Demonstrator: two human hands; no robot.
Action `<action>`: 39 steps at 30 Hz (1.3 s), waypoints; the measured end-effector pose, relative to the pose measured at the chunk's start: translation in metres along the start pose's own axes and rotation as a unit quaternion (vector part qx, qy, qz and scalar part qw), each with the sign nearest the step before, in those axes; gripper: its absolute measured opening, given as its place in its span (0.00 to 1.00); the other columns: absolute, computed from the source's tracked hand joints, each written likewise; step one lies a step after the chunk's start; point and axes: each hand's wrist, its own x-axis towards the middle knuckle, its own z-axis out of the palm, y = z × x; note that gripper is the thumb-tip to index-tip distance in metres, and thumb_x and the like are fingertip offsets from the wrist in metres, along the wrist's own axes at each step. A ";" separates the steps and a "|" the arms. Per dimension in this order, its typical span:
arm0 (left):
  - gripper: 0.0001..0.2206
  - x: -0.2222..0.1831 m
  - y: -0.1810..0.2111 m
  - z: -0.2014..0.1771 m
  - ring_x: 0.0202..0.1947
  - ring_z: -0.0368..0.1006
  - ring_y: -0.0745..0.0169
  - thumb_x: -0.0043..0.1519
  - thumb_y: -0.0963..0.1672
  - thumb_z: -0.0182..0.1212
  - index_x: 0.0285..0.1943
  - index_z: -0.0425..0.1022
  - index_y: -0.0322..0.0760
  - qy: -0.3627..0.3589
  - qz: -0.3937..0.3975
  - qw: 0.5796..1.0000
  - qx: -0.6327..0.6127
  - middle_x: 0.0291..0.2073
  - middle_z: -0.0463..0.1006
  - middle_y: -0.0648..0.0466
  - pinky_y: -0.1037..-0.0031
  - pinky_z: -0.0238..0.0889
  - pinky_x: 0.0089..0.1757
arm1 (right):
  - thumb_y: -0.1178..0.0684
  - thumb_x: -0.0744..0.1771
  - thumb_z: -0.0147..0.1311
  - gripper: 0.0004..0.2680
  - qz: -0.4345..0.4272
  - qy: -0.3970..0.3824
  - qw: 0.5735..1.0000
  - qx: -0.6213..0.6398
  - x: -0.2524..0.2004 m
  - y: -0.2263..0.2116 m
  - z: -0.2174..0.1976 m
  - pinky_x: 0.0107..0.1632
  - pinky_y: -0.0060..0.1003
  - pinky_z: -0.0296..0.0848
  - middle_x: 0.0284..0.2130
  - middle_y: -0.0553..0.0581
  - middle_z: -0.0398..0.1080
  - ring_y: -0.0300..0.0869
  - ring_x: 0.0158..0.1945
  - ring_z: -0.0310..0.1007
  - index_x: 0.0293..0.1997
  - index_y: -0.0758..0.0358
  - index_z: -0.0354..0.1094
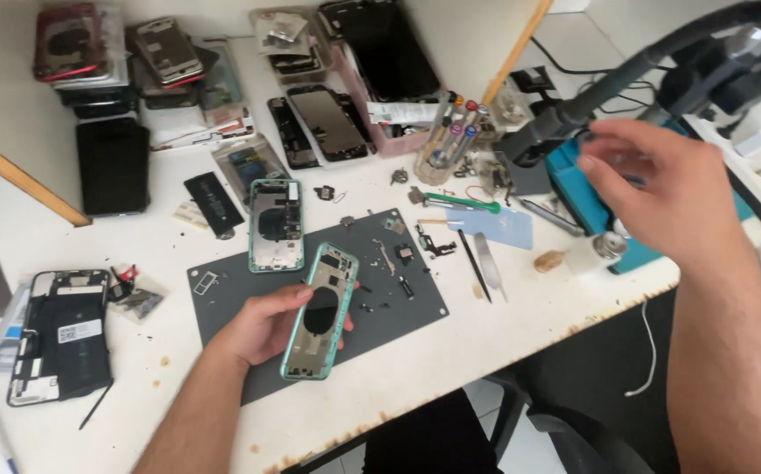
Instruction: Assembling and cleaning internal components of a mobile phone frame using a brush and a probe tool
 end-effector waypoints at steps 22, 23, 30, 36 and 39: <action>0.33 -0.001 0.002 -0.003 0.39 0.81 0.42 0.58 0.50 0.58 0.72 0.64 0.27 0.008 -0.043 0.999 -0.020 0.45 0.82 0.36 0.56 0.74 0.43 | 0.46 0.68 0.58 0.11 -0.207 -0.113 0.963 -0.134 0.282 0.003 0.193 0.59 0.45 0.63 0.30 0.54 0.79 0.54 0.34 0.75 0.35 0.61 0.80; 0.33 0.000 0.002 -0.002 0.39 0.80 0.43 0.58 0.50 0.58 0.71 0.65 0.26 0.009 -0.041 0.999 -0.023 0.44 0.82 0.37 0.57 0.74 0.43 | 0.44 0.69 0.56 0.14 -0.126 -0.193 0.958 -0.170 0.283 -0.005 0.189 0.45 0.48 0.66 0.28 0.61 0.76 0.56 0.33 0.73 0.33 0.68 0.76; 0.34 0.001 0.003 -0.003 0.40 0.81 0.43 0.58 0.49 0.58 0.73 0.63 0.26 0.001 -0.051 0.998 -0.031 0.45 0.81 0.36 0.58 0.74 0.43 | 0.30 0.66 0.57 0.32 0.143 -0.343 0.902 -0.219 0.314 -0.024 0.186 0.63 0.54 0.67 0.69 0.61 0.60 0.58 0.68 0.62 0.74 0.60 0.56; 0.31 0.001 -0.004 -0.010 0.42 0.79 0.39 0.60 0.47 0.58 0.70 0.65 0.23 -0.002 -0.049 0.996 -0.073 0.47 0.80 0.33 0.57 0.73 0.45 | 0.24 0.66 0.52 0.39 0.238 -0.415 0.863 -0.163 0.316 -0.053 0.187 0.62 0.50 0.69 0.79 0.57 0.39 0.60 0.66 0.66 0.81 0.55 0.36; 0.27 -0.001 -0.002 -0.002 0.46 0.78 0.44 0.60 0.46 0.57 0.68 0.68 0.23 0.012 -0.049 0.996 -0.071 0.46 0.80 0.34 0.60 0.73 0.49 | 0.19 0.62 0.47 0.40 0.203 -0.427 0.859 -0.198 0.319 -0.059 0.194 0.77 0.57 0.47 0.79 0.56 0.37 0.55 0.80 0.39 0.79 0.51 0.42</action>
